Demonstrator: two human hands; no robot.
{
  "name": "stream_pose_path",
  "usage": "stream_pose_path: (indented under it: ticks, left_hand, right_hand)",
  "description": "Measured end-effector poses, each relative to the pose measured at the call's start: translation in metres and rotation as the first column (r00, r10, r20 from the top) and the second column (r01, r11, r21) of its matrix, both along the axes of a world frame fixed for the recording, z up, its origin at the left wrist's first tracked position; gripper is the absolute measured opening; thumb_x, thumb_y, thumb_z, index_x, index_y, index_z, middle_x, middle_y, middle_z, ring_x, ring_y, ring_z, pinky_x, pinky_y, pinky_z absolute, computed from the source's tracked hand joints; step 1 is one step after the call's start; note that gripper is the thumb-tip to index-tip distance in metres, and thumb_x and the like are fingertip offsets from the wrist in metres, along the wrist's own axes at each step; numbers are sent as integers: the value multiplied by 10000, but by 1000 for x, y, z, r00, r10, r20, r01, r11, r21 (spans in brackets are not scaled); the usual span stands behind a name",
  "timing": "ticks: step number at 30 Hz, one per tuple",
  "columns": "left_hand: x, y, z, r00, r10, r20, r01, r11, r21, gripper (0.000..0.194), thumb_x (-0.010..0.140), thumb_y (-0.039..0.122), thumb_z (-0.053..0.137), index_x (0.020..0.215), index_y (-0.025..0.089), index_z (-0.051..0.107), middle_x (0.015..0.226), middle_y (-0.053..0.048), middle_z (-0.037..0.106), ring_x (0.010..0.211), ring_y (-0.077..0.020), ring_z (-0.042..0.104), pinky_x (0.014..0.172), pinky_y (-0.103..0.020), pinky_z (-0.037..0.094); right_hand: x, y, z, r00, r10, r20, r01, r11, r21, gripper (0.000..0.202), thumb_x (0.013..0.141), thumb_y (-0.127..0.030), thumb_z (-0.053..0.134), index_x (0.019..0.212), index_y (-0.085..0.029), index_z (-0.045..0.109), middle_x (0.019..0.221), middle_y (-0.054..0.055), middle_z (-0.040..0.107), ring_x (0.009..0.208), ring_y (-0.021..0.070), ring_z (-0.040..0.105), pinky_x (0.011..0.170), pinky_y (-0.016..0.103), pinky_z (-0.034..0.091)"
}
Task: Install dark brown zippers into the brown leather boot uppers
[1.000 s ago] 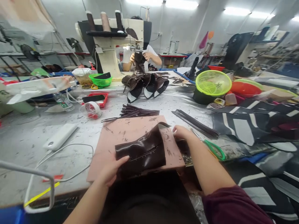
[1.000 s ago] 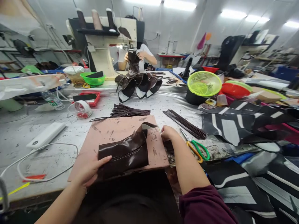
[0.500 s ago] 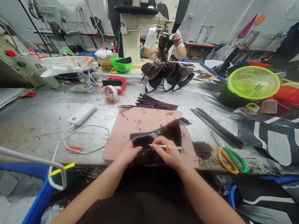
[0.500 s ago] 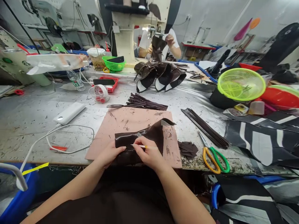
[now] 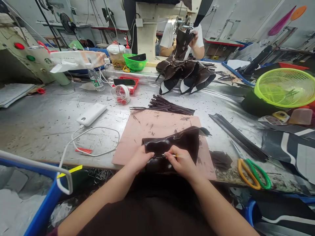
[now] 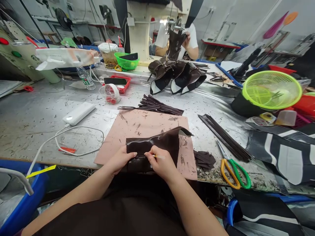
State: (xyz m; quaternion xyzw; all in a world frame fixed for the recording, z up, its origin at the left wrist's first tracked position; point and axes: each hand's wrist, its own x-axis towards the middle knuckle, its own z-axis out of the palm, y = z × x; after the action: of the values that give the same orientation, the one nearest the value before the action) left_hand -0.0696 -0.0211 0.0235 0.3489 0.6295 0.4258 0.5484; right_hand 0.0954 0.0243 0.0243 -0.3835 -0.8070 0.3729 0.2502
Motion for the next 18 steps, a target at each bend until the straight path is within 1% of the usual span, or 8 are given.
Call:
stream_pose_path:
  ticks: [15, 18]
  left_hand:
    - [-1, 1, -3, 998, 23, 50, -23, 1000, -12, 312, 616, 166, 546, 922, 138, 600, 860, -39, 656, 845, -205, 583, 777, -324, 435]
    - [-1, 0, -3, 999, 31, 38, -30, 999, -14, 306, 617, 157, 546, 918, 137, 604, 843, -34, 656, 832, -201, 585, 768, -317, 436]
  right_hand:
    - [1, 1, 2, 999, -33, 24, 33, 999, 14, 247, 826, -318, 439, 616, -194, 476, 528, -13, 523, 477, 106, 459, 469, 210, 344]
    - [1, 1, 3, 1000, -30, -1, 30, 1000, -1, 250, 827, -317, 439, 614, -193, 475, 530, -16, 530, 479, 103, 467, 473, 204, 348]
